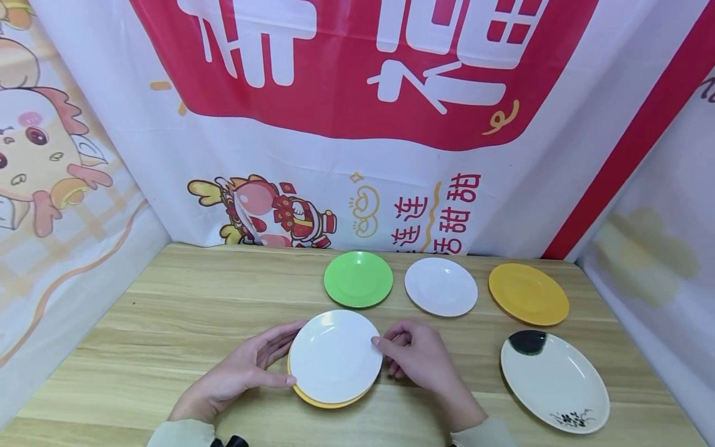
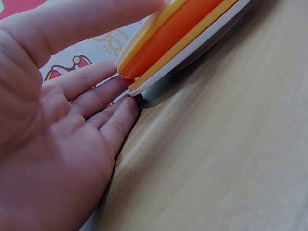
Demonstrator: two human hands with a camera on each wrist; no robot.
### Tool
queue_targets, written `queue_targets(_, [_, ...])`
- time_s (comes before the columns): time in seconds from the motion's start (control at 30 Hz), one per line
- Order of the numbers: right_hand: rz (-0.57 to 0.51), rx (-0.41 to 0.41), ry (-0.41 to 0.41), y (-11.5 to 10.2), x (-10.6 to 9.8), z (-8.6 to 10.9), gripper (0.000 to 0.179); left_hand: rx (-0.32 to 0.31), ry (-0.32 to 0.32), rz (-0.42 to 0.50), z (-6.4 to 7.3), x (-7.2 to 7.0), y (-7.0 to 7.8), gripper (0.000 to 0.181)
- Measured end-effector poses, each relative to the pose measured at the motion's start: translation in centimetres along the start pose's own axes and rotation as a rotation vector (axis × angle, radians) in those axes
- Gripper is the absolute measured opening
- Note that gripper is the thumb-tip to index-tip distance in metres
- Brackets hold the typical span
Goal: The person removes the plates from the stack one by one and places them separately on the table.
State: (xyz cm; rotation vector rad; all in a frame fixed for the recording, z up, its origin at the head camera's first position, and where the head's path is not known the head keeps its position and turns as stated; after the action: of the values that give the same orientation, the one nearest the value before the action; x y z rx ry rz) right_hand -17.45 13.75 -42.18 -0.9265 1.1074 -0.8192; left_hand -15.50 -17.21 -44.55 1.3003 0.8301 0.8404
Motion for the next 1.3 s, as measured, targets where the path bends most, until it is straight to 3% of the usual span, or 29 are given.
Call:
queue_targets(0.3, [-0.001, 0.029, -0.004, 0.1, 1.0, 0.3, 0.032, -0.002, -0.002, -0.009, 0.0, 0.1, 0.3, 0.092])
queue_targets(0.87, [0.038, 0.051, 0.034, 0.1, 1.1, 0.3, 0.029, -0.046, 0.012, -0.180, 0.3, 1.8, 3.2, 0.104])
queue_targets(1.07, [0.029, 0.052, 0.040, 0.1, 1.3, 0.3, 0.028, -0.067, 0.023, -0.246, 0.0, 2.3, 3.1, 0.119])
queue_targets(1.3, [0.018, 0.051, 0.051, 0.0, 1.3, 0.3, 0.025, -0.079, 0.031, -0.236, -0.1, 2.6, 2.9, 0.126])
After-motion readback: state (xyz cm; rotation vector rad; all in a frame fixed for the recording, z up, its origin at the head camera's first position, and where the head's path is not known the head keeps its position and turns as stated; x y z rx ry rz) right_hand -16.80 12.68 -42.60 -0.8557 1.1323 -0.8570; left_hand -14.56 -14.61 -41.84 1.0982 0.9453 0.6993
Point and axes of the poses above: each hand's wrist, its own z-axis away from the middle knuckle, its own x-axis out of the palm, y = z × x, the point moved 4 cm from there along -z, towards the middle knuckle
